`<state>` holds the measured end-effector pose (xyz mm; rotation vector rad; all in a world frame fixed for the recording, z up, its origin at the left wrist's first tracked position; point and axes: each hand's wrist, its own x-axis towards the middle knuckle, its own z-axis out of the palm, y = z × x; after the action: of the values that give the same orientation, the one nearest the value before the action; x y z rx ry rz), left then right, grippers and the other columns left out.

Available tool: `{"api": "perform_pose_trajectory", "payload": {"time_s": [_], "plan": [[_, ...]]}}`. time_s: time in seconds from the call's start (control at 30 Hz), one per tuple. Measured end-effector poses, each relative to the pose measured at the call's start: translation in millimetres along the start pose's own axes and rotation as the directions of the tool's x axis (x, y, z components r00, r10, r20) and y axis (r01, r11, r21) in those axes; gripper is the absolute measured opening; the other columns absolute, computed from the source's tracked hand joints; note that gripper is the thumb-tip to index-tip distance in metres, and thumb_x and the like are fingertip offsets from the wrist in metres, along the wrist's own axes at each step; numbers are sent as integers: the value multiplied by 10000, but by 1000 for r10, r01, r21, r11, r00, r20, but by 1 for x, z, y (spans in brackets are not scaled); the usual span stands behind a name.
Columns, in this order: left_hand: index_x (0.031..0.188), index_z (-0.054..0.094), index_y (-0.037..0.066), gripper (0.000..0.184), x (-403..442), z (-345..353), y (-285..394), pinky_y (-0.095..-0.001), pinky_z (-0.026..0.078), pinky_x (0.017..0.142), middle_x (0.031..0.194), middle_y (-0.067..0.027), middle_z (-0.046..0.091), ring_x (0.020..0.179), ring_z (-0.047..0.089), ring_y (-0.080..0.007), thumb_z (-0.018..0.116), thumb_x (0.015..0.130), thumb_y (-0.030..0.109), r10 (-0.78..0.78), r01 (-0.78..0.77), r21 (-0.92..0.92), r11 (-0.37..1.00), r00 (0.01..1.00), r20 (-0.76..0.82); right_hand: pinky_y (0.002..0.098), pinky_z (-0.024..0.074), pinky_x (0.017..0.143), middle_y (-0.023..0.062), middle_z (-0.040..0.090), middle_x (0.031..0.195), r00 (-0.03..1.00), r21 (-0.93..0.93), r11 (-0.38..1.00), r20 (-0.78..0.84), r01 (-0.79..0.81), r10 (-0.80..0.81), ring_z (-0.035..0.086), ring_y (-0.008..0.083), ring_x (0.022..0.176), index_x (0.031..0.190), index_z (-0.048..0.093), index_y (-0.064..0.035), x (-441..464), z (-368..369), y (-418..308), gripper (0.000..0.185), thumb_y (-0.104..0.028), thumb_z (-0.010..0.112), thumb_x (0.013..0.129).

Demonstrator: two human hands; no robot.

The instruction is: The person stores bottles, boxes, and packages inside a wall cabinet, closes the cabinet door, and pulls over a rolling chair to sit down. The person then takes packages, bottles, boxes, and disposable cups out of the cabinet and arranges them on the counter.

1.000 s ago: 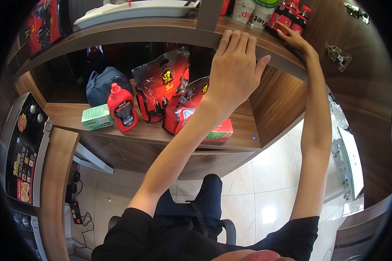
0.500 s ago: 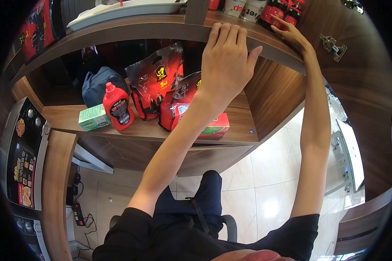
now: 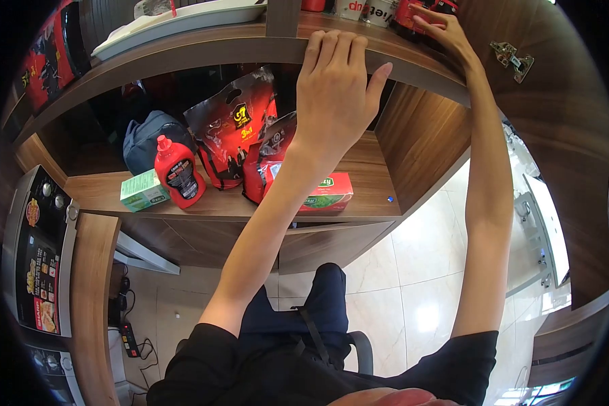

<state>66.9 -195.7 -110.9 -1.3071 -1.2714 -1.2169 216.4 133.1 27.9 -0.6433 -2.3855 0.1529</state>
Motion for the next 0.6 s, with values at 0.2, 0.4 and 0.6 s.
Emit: {"api": "perform_pose_trajectory", "payload": {"time_s": [0.2,0.4,0.6], "plan": [[1074,645,-24,370,1,1,0,-427,386,1087,1066,-149,643,1125,568,-307,617,976,331,5,-5,-7,1000,1000,-19,410,448,1101,139,584,1416,996,78,997,88,20,-27,556,253,1319,1498,493,-282,-29,14,-44,642,-478,718,930],[989,667,0,294,7,4,-8,-419,447,972,967,-135,666,987,619,-298,580,1003,280,36,-36,31,999,999,12,330,494,977,78,640,1266,995,163,985,76,53,-66,606,183,1163,1376,598,-132,-60,7,-105,420,-300,669,998],[1104,616,-53,443,61,-6,-14,-454,518,918,1037,-229,659,1038,637,-372,620,975,371,-79,21,143,990,906,415,308,531,927,49,690,1150,971,422,906,197,38,-133,627,141,1078,1285,677,-89,-74,7,-118,331,-237,697,990]]}}
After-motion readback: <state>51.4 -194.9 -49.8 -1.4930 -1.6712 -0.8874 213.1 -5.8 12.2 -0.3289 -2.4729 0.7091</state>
